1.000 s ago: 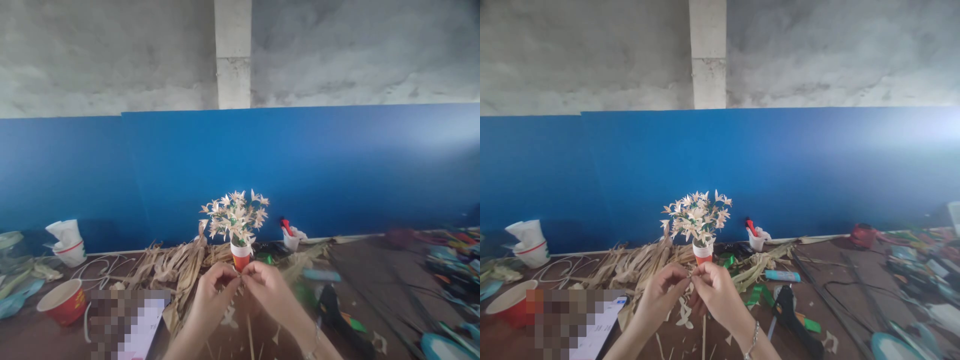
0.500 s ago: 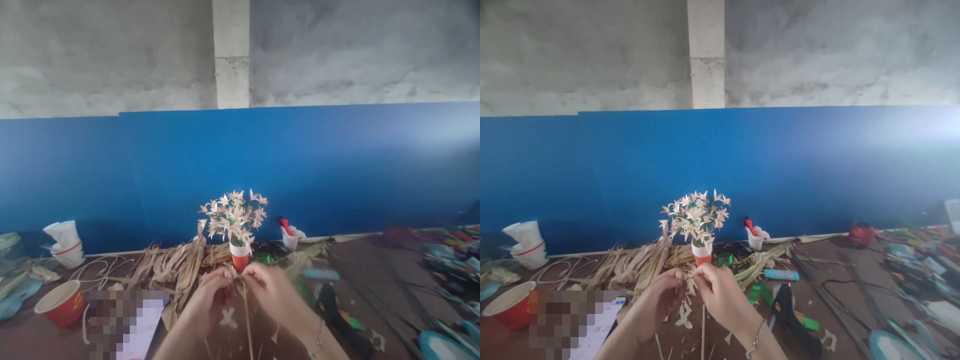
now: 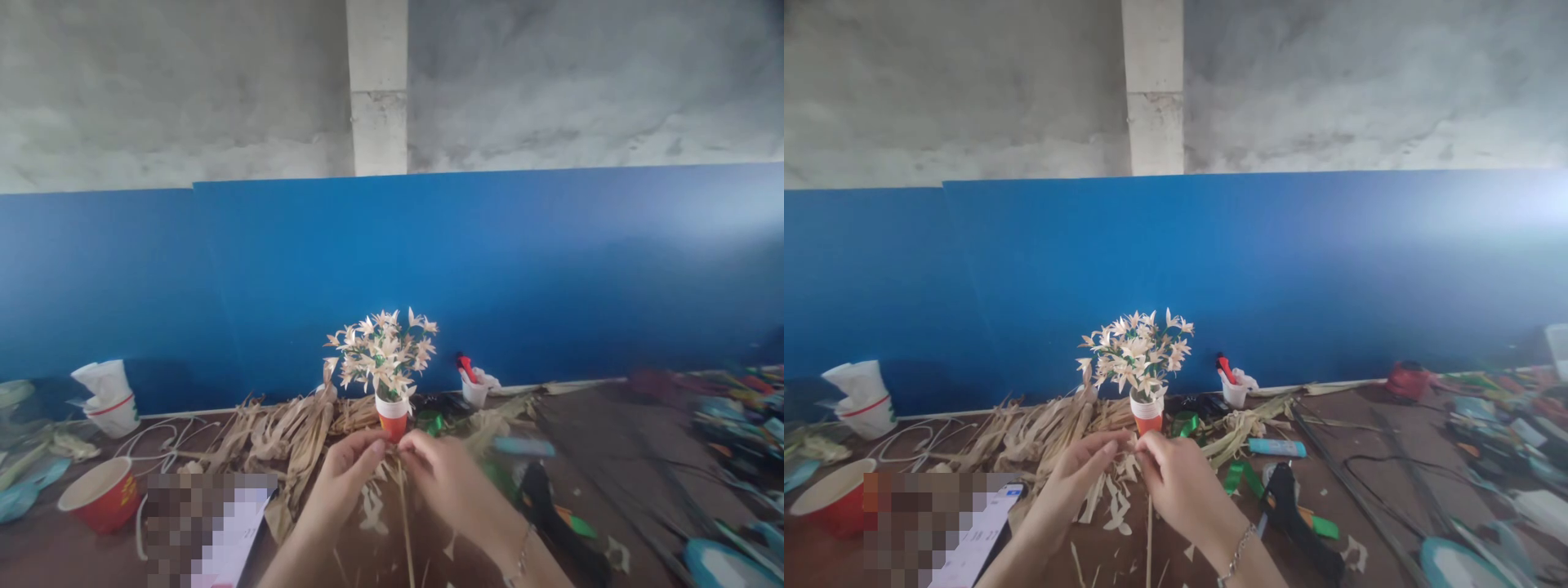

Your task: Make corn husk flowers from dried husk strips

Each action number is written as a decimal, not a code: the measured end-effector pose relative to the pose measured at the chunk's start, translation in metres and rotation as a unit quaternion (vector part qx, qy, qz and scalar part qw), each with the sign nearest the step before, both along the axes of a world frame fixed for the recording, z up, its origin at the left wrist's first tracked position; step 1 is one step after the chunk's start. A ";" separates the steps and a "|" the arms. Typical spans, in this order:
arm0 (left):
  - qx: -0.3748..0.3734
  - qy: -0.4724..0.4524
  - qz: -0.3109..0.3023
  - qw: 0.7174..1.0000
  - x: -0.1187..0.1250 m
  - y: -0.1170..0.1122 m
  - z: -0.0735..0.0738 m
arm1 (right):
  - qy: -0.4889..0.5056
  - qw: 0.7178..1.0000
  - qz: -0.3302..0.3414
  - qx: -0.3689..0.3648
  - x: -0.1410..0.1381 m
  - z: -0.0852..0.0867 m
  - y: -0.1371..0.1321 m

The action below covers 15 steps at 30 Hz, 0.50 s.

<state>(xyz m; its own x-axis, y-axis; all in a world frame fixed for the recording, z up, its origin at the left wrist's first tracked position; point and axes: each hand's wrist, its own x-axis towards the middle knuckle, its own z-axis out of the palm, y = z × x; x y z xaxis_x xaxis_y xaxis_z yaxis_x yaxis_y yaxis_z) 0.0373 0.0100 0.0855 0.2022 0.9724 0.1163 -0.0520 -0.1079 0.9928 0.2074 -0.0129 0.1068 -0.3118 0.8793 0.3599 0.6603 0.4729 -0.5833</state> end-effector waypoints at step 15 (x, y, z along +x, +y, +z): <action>0.078 0.166 0.021 0.983 0.006 -0.006 0.005 | -0.045 0.999 -0.014 0.004 0.003 0.002 0.000</action>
